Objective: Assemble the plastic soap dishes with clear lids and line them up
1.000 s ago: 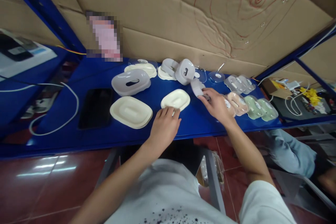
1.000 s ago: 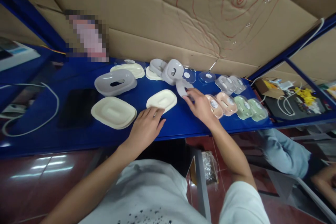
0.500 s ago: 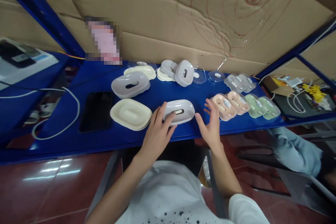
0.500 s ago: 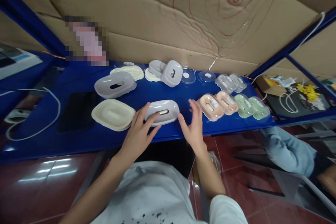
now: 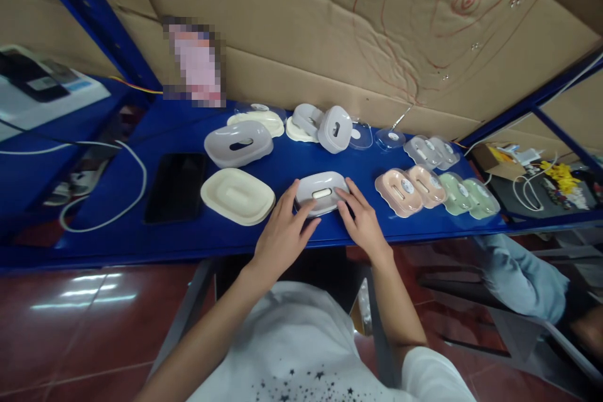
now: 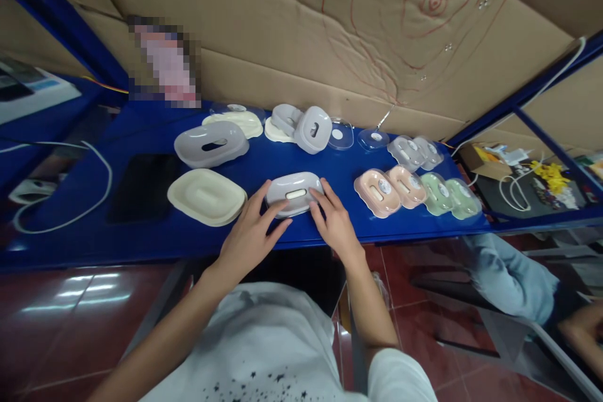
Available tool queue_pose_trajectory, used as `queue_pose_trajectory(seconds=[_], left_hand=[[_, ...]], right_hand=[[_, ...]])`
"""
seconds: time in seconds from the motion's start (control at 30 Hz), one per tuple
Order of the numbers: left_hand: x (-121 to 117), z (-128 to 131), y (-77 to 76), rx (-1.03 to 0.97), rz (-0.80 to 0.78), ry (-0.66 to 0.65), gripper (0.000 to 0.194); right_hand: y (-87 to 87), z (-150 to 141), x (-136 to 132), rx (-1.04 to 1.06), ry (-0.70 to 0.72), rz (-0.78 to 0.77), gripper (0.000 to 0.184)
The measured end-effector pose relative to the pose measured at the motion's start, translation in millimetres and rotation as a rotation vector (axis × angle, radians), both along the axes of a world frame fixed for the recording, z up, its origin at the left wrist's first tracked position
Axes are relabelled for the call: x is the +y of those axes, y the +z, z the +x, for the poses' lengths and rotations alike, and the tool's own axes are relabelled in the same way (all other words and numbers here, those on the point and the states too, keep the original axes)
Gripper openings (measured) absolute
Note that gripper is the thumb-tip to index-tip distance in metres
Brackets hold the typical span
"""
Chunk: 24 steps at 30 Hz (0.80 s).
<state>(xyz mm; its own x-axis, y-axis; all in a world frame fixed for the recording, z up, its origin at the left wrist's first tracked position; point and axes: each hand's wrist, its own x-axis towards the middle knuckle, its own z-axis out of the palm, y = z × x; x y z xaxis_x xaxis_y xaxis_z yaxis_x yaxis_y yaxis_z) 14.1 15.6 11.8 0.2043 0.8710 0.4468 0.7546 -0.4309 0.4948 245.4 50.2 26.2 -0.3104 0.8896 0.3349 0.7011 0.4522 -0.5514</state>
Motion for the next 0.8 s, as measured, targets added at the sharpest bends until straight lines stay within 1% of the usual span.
queue_pose_trajectory(seconds=[0.07, 0.13, 0.23, 0.3, 0.37, 0.43, 0.5, 0.57, 0.67, 0.8], left_hand=[[0.3, 0.6, 0.2, -0.013, -0.004, 0.001, 0.032], [0.7, 1.3, 0.6, -0.014, -0.009, 0.006, 0.031], [0.9, 1.8, 0.5, -0.016, 0.0, 0.008, 0.03], [0.7, 1.3, -0.1, -0.02, 0.003, 0.007, 0.03], [0.3, 0.3, -0.7, -0.021, -0.001, 0.005, 0.03], [-0.1, -0.6, -0.5, -0.022, -0.01, -0.002, 0.029], [-0.3, -0.9, 0.3, -0.021, -0.021, -0.009, 0.029], [-0.2, -0.7, 1.5, -0.02, -0.023, -0.011, 0.029], [0.0, -0.2, 2.5, -0.034, -0.02, -0.004, 0.029], [-0.3, 0.1, 1.8, -0.04, -0.003, -0.001, 0.028]], right_hand=[[7.8, -1.8, 8.0, -0.038, 0.014, 0.074, 0.043], [22.9, -10.3, 28.8, -0.108, 0.002, 0.185, 0.043], [49.7, -38.4, 81.2, -0.302, -0.037, 0.319, 0.043], [62.2, -61.6, 121.1, -0.486, -0.052, 0.342, 0.042], [67.6, -81.0, 155.3, -0.666, -0.069, 0.327, 0.044], [67.4, -92.2, 178.9, -0.791, -0.087, 0.314, 0.045], [64.7, -94.8, 191.8, -0.862, -0.109, 0.315, 0.044], [61.9, -91.5, 197.2, -0.924, -0.146, 0.296, 0.047], [59.5, -83.2, 198.3, -1.019, -0.199, 0.235, 0.05], [62.7, -75.0, 196.5, -1.048, -0.203, 0.208, 0.047]])
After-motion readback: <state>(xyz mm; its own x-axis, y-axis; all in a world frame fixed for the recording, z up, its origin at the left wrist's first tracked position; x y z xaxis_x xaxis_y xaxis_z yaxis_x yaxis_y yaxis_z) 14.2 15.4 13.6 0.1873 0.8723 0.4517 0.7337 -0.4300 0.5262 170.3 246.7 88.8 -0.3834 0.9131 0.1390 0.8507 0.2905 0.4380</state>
